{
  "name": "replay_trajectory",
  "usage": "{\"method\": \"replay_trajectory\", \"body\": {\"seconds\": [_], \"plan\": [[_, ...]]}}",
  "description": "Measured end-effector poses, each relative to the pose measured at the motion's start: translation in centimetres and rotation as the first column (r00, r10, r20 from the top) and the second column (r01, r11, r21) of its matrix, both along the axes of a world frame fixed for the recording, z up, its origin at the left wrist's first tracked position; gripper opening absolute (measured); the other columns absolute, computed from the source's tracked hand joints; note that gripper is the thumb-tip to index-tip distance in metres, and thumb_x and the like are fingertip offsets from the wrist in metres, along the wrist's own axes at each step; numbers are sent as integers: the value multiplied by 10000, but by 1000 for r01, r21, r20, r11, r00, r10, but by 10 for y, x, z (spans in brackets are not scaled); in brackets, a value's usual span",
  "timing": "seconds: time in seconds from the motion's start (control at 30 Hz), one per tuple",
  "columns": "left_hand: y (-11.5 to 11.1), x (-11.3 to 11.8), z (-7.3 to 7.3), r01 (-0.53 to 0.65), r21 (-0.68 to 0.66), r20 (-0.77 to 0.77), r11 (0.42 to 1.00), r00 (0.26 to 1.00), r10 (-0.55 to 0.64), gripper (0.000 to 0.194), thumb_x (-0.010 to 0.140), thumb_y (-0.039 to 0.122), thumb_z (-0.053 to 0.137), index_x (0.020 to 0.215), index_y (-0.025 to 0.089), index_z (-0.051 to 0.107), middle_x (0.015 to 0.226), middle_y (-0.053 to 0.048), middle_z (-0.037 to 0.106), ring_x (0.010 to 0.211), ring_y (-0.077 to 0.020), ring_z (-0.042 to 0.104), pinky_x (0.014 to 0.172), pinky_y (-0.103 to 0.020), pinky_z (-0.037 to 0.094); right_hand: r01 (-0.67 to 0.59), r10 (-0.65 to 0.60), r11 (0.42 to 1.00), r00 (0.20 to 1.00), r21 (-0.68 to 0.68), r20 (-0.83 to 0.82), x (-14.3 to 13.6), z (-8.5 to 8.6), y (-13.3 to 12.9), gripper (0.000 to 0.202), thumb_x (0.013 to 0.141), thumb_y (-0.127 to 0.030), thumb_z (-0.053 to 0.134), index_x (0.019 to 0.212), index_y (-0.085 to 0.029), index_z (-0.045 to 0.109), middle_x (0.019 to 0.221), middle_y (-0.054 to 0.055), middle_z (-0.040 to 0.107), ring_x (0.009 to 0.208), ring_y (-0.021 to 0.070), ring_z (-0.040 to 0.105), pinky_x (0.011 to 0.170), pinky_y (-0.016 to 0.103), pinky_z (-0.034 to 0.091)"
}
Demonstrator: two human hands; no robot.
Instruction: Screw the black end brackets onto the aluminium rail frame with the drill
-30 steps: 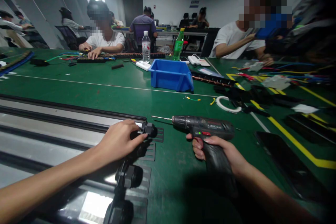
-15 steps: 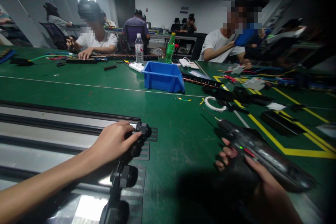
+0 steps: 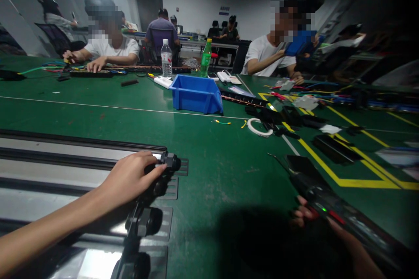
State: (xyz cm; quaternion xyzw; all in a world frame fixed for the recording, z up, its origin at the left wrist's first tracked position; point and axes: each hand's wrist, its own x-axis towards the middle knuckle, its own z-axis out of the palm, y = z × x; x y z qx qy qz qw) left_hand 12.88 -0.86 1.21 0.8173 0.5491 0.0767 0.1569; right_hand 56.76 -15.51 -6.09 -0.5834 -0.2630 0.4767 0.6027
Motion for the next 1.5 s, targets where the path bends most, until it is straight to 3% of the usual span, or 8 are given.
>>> {"method": "replay_trajectory", "body": {"seconds": [0.2, 0.4, 0.57, 0.67, 0.83, 1.07, 1.27, 1.5], "plan": [[-1, -1, 1, 1, 15, 9, 1000, 1000, -1, 499, 1009, 574, 386, 920, 216, 723, 918, -68, 692, 908, -249, 657, 765, -327, 425, 74, -76, 993, 997, -97, -19, -9, 4, -2, 225, 838, -527, 677, 1026, -444, 769, 969, 70, 753, 842, 293, 724, 723, 476, 640], [-1, 0, 2, -17, 49, 63, 999, 998, 14, 476, 1009, 586, 387, 885, 217, 662, 881, -63, 698, 849, -247, 662, 716, -324, 401, -10, 8, 1000, 992, -12, -130, -23, 23, 3, 324, 816, -446, 705, 1139, -450, 733, 899, 63, 724, 835, 308, 692, 686, 475, 659], [-4, -1, 1, -71, 84, 172, 994, 983, 56, 380, 1006, 565, 425, 924, 218, 557, 856, -37, 671, 782, -231, 639, 667, -314, 386, -90, 106, 994, 939, 64, -328, -50, 41, 23, 429, 833, -303, 682, 1261, -333, 689, 856, 59, 644, 787, 257, 632, 716, 420, 637], [-5, -2, 0, -86, 149, 239, 985, 970, 49, 323, 1001, 526, 466, 974, 213, 543, 910, -41, 659, 842, -232, 628, 713, -323, 414, -223, 253, 967, 855, 120, -453, -71, 45, 40, 469, 820, -270, 659, 1289, -242, 670, 789, 29, 571, 677, 192, 560, 632, 346, 584], [0, -8, 8, -47, 222, 375, 974, 926, -41, 197, 987, 389, 533, 1016, 202, 584, 984, -37, 660, 933, -202, 620, 805, -313, 454, -488, 536, 842, 703, 232, -467, -105, 42, 69, 448, 858, -361, 601, 1234, -135, 692, 752, 30, 543, 556, 146, 467, 523, 307, 428], [20, -20, 2, 16, 170, 475, 985, 874, -97, 257, 914, 261, 619, 1160, 187, 608, 1069, -49, 659, 977, -194, 622, 878, -329, 479, -632, 662, 733, 575, 252, -481, -134, 28, 96, 493, 863, -462, 595, 1188, -108, 701, 726, 28, 543, 574, 155, 501, 545, 299, 387], [23, -19, 0, 48, 159, 449, 986, 886, -116, 233, 913, 282, 635, 1123, 182, 654, 1005, -48, 637, 946, -195, 607, 863, -335, 480, -639, 670, 716, 517, 281, -532, -134, 18, 105, 532, 878, -490, 583, 1208, -91, 708, 722, 24, 552, 544, 135, 496, 540, 290, 385], [19, -16, 1, 98, 142, 436, 985, 887, -151, 237, 964, 302, 591, 1163, 188, 653, 1013, -55, 632, 937, -190, 604, 851, -321, 481, -632, 652, 730, 530, 261, -542, -128, 25, 98, 513, 912, -495, 552, 1211, -109, 710, 708, 37, 572, 527, 147, 504, 526, 309, 373]]}}
